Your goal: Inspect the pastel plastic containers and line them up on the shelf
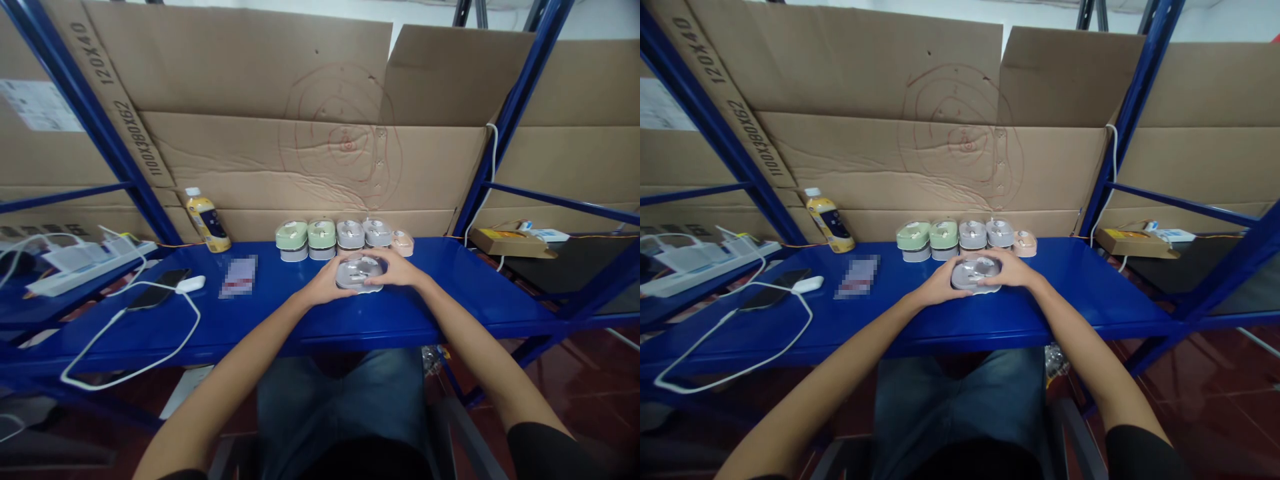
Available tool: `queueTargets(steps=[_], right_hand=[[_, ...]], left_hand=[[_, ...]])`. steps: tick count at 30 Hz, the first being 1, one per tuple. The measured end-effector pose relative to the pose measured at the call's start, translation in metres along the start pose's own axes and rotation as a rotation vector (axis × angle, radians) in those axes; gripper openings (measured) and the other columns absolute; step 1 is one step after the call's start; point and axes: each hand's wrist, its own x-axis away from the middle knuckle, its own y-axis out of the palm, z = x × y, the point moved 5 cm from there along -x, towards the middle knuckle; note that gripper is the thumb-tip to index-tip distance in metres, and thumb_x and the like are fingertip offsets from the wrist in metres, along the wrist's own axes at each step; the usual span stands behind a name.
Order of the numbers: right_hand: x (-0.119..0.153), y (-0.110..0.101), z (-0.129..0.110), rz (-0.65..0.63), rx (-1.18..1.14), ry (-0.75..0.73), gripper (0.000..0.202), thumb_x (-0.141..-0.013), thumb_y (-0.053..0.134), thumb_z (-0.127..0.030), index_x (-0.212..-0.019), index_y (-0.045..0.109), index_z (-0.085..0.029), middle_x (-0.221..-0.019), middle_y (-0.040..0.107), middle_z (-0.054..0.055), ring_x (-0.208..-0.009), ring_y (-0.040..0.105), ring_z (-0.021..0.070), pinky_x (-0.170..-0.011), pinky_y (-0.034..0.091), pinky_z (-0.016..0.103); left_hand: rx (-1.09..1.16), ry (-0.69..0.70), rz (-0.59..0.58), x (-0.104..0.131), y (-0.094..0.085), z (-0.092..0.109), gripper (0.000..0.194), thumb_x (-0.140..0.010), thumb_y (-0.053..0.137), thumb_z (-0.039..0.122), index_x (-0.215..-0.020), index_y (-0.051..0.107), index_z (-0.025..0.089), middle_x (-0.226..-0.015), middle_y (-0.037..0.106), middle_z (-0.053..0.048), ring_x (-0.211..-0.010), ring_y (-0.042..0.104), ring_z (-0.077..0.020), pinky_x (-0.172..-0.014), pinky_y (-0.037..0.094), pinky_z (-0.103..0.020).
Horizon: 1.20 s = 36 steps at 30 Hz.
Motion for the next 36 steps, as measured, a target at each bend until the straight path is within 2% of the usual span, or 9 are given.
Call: queueTargets(steps=[3, 8, 12, 18, 23, 28, 32, 36], right_hand=[[-0.003, 0.013, -0.009, -0.071, 0.085, -0.037, 0.086, -0.073, 0.087, -0.058, -0.149, 0.060, -0.029, -0.123, 0.068, 0.010, -0.113, 0.065, 0.0310, -0.104, 0.051, 0.050], [-0.004, 0.025, -0.006, -0.112, 0.196, -0.032, 0.098, -0.068, 0.088, -0.068, -0.150, 0.059, -0.025, -0.119, 0.064, 0.013, -0.110, 0.064, 0.0331, -0.099, 0.052, 0.049], [-0.004, 0.029, -0.003, -0.116, 0.231, -0.008, 0.095, -0.072, 0.084, -0.070, -0.152, 0.057, -0.027, -0.118, 0.065, 0.012, -0.108, 0.065, 0.0329, -0.098, 0.052, 0.049], [-0.005, 0.028, -0.002, -0.121, 0.205, 0.033, 0.094, -0.070, 0.084, -0.071, -0.150, 0.059, -0.027, -0.115, 0.066, 0.011, -0.105, 0.066, 0.0319, -0.096, 0.053, 0.050], [-0.001, 0.026, 0.002, -0.096, 0.158, 0.048, 0.089, -0.071, 0.084, -0.070, -0.148, 0.061, -0.031, -0.109, 0.068, 0.008, -0.101, 0.067, 0.0300, -0.095, 0.054, 0.050], [0.001, 0.028, 0.001, -0.113, 0.210, 0.072, 0.090, -0.075, 0.081, -0.071, -0.152, 0.056, -0.032, -0.112, 0.066, 0.009, -0.105, 0.067, 0.0317, -0.097, 0.053, 0.051], [0.011, 0.021, 0.003, -0.146, 0.248, 0.097, 0.087, -0.081, 0.076, -0.069, -0.156, 0.050, -0.035, -0.120, 0.066, 0.010, -0.107, 0.067, 0.0331, -0.097, 0.054, 0.051], [0.048, -0.006, 0.013, -0.124, 0.271, 0.168, 0.092, -0.077, 0.080, -0.065, -0.157, 0.049, -0.030, -0.134, 0.064, 0.013, -0.120, 0.064, 0.0384, -0.104, 0.051, 0.055]], left_hand=[[0.098, -0.038, 0.008, -0.002, 0.006, -0.002, 0.105, -0.066, 0.094, 0.044, -0.153, 0.039, 0.023, -0.150, 0.057, -0.015, -0.137, 0.056, -0.0370, -0.115, 0.045, -0.050], [0.148, -0.104, 0.001, -0.004, 0.014, -0.007, 0.115, -0.064, 0.094, 0.046, -0.157, 0.031, 0.024, -0.143, 0.063, -0.015, -0.129, 0.064, -0.0375, -0.108, 0.050, -0.049], [0.141, -0.128, -0.006, -0.003, 0.014, -0.009, 0.115, -0.063, 0.094, 0.047, -0.157, 0.032, 0.024, -0.142, 0.065, -0.014, -0.129, 0.064, -0.0381, -0.109, 0.050, -0.049], [0.112, -0.113, -0.020, -0.003, 0.013, -0.010, 0.110, -0.061, 0.095, 0.050, -0.152, 0.039, 0.024, -0.142, 0.064, -0.013, -0.132, 0.062, -0.0379, -0.109, 0.050, -0.047], [0.136, -0.100, -0.021, -0.003, 0.015, -0.013, 0.111, -0.060, 0.096, 0.050, -0.152, 0.038, 0.025, -0.146, 0.061, -0.014, -0.133, 0.061, -0.0365, -0.112, 0.048, -0.049], [0.153, -0.101, -0.027, -0.003, 0.016, -0.015, 0.109, -0.061, 0.096, 0.048, -0.150, 0.039, 0.023, -0.147, 0.060, -0.015, -0.134, 0.060, -0.0360, -0.112, 0.049, -0.050], [0.128, -0.110, -0.065, -0.001, 0.018, -0.015, 0.108, -0.065, 0.094, 0.049, -0.153, 0.035, 0.024, -0.143, 0.062, -0.015, -0.133, 0.061, -0.0351, -0.111, 0.049, -0.051], [0.041, -0.160, -0.088, 0.001, 0.019, -0.019, 0.100, -0.073, 0.088, 0.049, -0.153, 0.036, 0.021, -0.137, 0.065, -0.016, -0.132, 0.060, -0.0361, -0.114, 0.045, -0.056]])
